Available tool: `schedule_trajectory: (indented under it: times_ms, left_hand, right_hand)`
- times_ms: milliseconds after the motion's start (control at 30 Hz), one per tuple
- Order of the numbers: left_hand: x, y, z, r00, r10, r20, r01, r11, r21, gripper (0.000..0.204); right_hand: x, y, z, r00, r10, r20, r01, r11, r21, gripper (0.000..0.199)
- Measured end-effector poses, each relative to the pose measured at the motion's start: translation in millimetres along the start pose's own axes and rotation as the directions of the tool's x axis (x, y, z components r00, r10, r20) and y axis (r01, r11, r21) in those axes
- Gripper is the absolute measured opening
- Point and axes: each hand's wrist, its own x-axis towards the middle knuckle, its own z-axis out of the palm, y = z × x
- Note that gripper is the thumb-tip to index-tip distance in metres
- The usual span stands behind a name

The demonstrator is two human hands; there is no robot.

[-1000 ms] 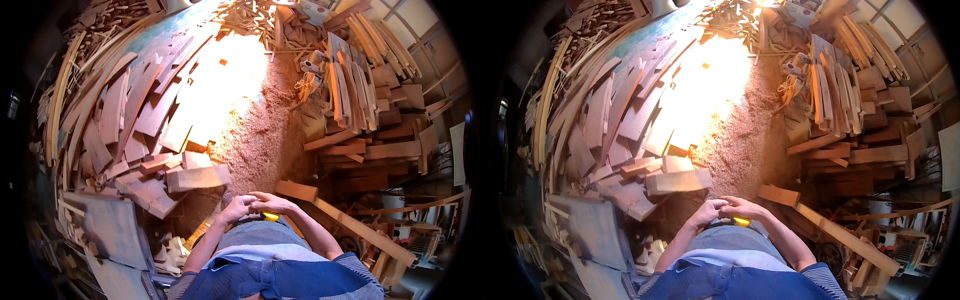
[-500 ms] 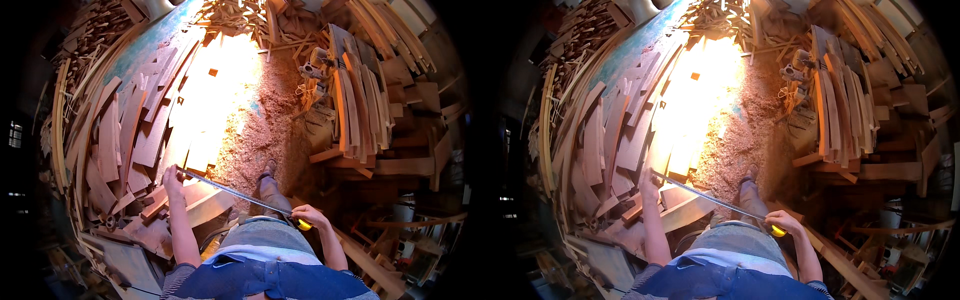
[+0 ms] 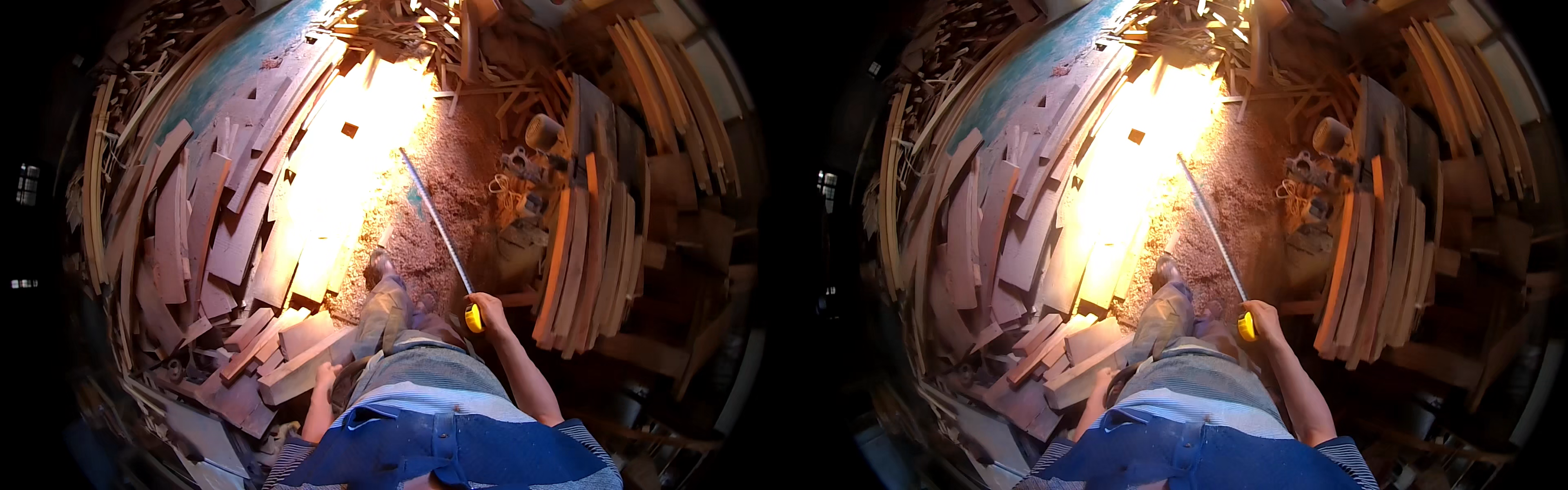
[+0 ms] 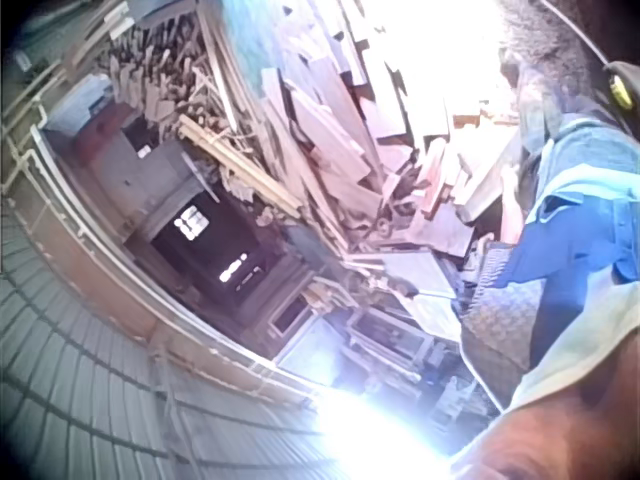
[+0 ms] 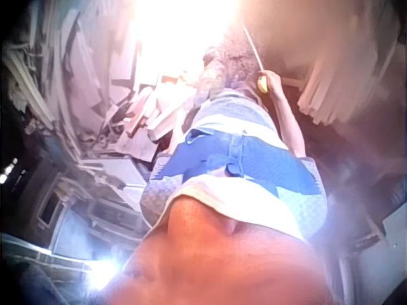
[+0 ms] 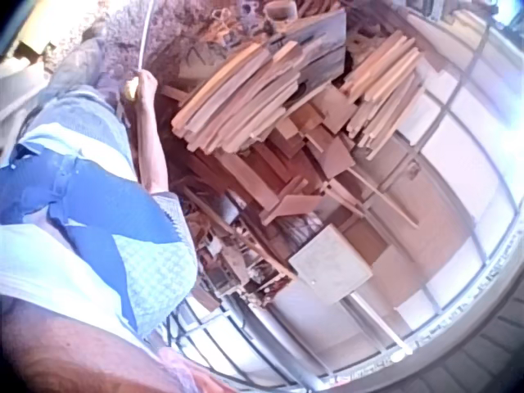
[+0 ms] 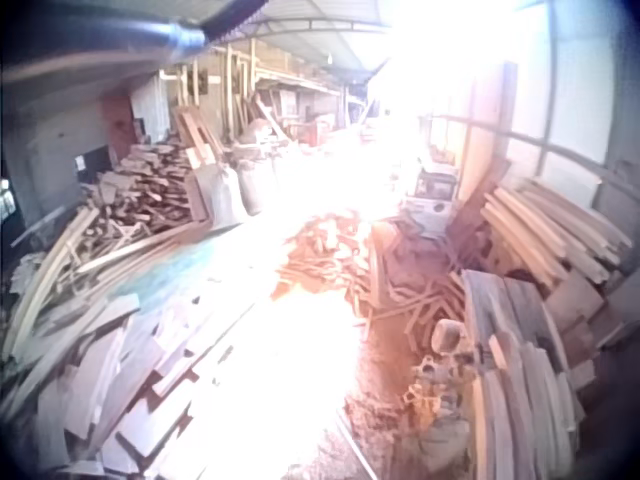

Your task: The person measures multiple pieces of wood using a yellow measuring tape and then cuts a wood board on a table saw.

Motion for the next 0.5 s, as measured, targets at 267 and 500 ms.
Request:
schedule_trajectory:
  times_ms: [267,500]
  left_hand:
    - [100.8,72.8,-29.8,0.988,-0.151,-0.013,0.147,0.975,-0.166,0.019]
    - [141.2,394.5,-75.6,0.876,0.433,-0.213,-0.403,0.899,0.170,0.027]
  right_hand:
    - [96.4,-108.9,58.2,0.989,0.146,0.003,-0.145,0.980,0.139,0.019]
    - [163.1,-170.3,89.8,0.997,0.046,-0.054,-0.035,0.980,0.198,0.021]
